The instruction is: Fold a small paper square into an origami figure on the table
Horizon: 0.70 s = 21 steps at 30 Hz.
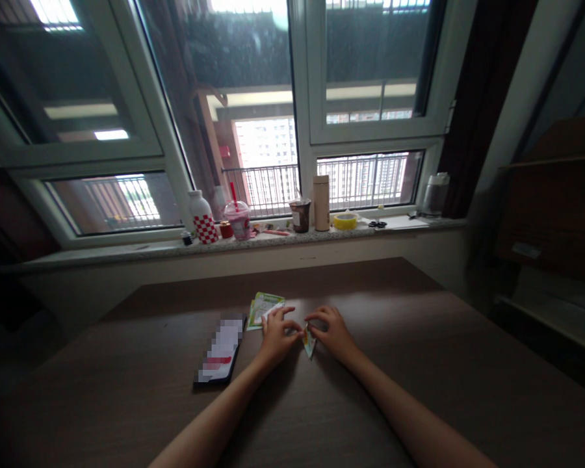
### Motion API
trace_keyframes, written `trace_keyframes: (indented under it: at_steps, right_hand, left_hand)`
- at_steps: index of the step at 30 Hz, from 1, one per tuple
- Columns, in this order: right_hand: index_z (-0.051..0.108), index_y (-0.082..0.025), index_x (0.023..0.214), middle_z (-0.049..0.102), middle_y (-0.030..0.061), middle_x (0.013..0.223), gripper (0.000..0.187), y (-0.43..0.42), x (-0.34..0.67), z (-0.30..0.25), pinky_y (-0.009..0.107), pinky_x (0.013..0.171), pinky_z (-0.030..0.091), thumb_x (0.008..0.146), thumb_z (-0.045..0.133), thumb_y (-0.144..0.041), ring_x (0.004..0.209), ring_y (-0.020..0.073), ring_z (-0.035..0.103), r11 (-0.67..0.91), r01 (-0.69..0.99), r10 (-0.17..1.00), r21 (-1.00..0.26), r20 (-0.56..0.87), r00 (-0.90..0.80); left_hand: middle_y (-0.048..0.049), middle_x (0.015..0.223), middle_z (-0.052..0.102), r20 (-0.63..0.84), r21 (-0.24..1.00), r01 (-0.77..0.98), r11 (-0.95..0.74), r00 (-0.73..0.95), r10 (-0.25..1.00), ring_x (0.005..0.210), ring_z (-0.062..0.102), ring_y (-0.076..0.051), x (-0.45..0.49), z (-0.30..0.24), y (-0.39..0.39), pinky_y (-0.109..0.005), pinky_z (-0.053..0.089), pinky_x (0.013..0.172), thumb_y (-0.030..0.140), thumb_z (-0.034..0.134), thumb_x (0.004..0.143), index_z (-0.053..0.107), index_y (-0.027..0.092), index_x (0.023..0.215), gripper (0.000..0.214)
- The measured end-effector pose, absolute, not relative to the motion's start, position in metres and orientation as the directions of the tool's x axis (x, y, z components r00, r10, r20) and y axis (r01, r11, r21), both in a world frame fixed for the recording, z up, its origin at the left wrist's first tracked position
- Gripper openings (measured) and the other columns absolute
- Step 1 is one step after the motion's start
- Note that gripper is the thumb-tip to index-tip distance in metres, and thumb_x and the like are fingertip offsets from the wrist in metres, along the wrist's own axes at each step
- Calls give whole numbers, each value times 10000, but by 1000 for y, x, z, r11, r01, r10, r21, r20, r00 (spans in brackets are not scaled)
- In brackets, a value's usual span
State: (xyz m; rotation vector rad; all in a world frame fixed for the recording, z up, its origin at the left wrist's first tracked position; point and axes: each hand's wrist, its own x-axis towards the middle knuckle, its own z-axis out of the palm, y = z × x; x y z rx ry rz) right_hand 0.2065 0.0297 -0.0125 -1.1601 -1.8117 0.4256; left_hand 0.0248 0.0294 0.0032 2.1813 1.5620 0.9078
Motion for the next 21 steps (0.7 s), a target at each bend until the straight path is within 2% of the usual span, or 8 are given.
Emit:
trace_keyframes:
  at_steps: [9,21]
  right_hand:
    - [718,-229,788,631,44,909,71,29,206,-12,356,893,399,747,673,-192,967,224,545,519,512,836,-685,533,-134]
    - [719,-236,793,641,44,908,71,27,206,-9,366,918,395,774,653,-253,984,226,545,487,508,859,-711,496,-130]
  left_hand:
    - [-7,1329,557,304,577,732,-361,218,927,1320,346,-312,25,3,30,-626,62,1122,271,752,716,755,289,727,21]
    - [-3,1345,543,283,577,738,-350,222,933,1322,333,-299,25,-1,32,-618,40,1121,283,734,730,749,295,745,25]
